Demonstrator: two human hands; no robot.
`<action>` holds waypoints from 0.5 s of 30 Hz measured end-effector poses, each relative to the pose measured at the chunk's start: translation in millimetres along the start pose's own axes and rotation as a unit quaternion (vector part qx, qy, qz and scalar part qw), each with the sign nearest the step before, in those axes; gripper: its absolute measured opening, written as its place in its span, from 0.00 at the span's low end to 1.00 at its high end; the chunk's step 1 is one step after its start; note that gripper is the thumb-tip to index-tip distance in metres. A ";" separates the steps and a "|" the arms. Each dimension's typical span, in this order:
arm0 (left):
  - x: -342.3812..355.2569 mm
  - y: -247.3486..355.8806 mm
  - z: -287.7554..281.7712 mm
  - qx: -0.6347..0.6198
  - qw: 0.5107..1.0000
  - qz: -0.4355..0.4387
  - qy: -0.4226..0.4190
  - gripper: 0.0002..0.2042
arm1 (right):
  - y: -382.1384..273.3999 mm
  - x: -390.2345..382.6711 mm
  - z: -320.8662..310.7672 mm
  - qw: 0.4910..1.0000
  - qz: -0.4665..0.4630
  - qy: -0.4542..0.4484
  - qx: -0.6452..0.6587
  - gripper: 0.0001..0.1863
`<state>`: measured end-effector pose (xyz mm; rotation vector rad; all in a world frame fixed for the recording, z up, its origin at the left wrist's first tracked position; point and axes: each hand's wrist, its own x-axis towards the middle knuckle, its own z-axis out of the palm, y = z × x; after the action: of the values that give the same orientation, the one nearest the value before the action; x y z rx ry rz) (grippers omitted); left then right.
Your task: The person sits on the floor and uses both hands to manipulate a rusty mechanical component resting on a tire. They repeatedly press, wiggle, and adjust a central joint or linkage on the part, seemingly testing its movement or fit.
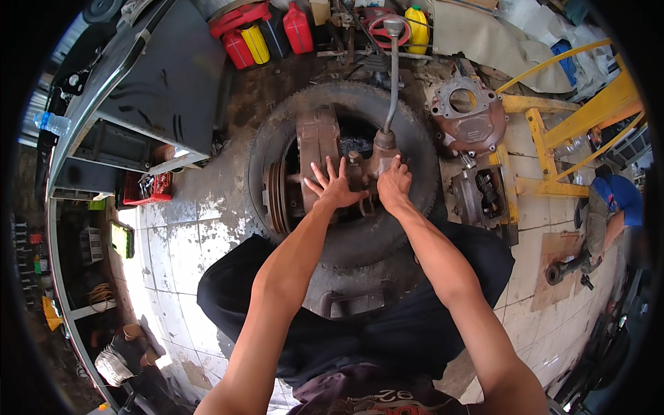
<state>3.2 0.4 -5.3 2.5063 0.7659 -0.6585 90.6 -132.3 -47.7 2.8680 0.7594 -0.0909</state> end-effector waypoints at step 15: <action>-0.8 -2.3 -1.1 0.007 1.000 -0.016 -0.018 0.64 | 8.1 -15.6 1.2 0.999 0.005 0.033 0.042 0.32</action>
<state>1.6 2.3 -4.6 2.4925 0.7928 -0.7222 81.0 -147.0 -46.1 2.9677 0.7723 -0.0263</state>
